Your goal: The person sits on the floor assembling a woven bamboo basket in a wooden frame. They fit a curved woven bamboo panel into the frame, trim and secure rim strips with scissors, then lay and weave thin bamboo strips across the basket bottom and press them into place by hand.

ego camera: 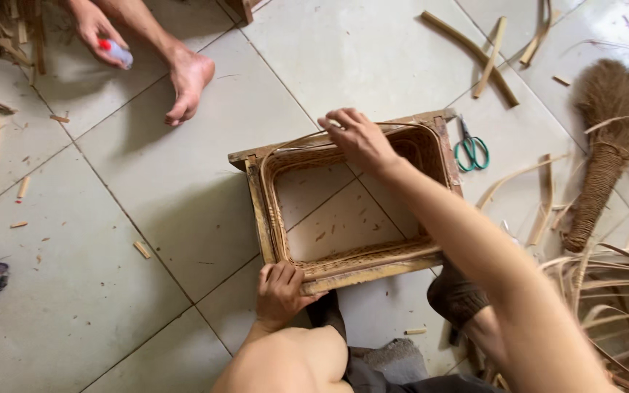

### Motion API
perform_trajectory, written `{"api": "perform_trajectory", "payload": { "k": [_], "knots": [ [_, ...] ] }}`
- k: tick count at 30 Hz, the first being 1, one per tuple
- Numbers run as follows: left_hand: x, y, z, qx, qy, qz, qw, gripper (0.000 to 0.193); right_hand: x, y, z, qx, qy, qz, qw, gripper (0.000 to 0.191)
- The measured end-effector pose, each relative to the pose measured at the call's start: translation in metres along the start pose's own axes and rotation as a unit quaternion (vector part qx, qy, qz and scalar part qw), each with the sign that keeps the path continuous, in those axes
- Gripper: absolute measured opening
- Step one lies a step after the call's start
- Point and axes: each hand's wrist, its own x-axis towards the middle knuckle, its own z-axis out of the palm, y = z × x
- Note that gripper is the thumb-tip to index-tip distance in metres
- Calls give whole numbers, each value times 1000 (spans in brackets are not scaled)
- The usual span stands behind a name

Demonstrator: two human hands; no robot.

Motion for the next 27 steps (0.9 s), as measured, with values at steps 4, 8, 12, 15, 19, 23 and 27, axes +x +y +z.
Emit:
{"api": "perform_trajectory", "payload": {
  "k": [4, 8, 12, 15, 19, 23, 27],
  "knots": [
    [-3, 0, -4, 6, -16, -2, 1000, 60, -15, -8, 44, 75, 57, 86, 992, 16],
    [-2, 4, -11, -22, -12, -12, 1000, 59, -41, -13, 46, 67, 71, 42, 994, 16],
    [25, -19, -15, -159, 60, -74, 983, 42, -49, -25, 37, 82, 56, 48, 994, 14],
    [68, -77, -5, -320, 82, -363, 871, 24, -50, -32, 30, 75, 65, 37, 994, 14],
    [100, -137, 6, -503, -3, -442, 743, 32, -49, -38, 21, 94, 61, 46, 993, 10],
    [107, -152, 8, -488, -59, -476, 729, 40, -55, -43, 14, 99, 28, 52, 993, 11],
    [115, -152, 7, -446, -81, -477, 753, 45, -60, -44, 13, 94, 8, 51, 994, 11]
  ]
}}
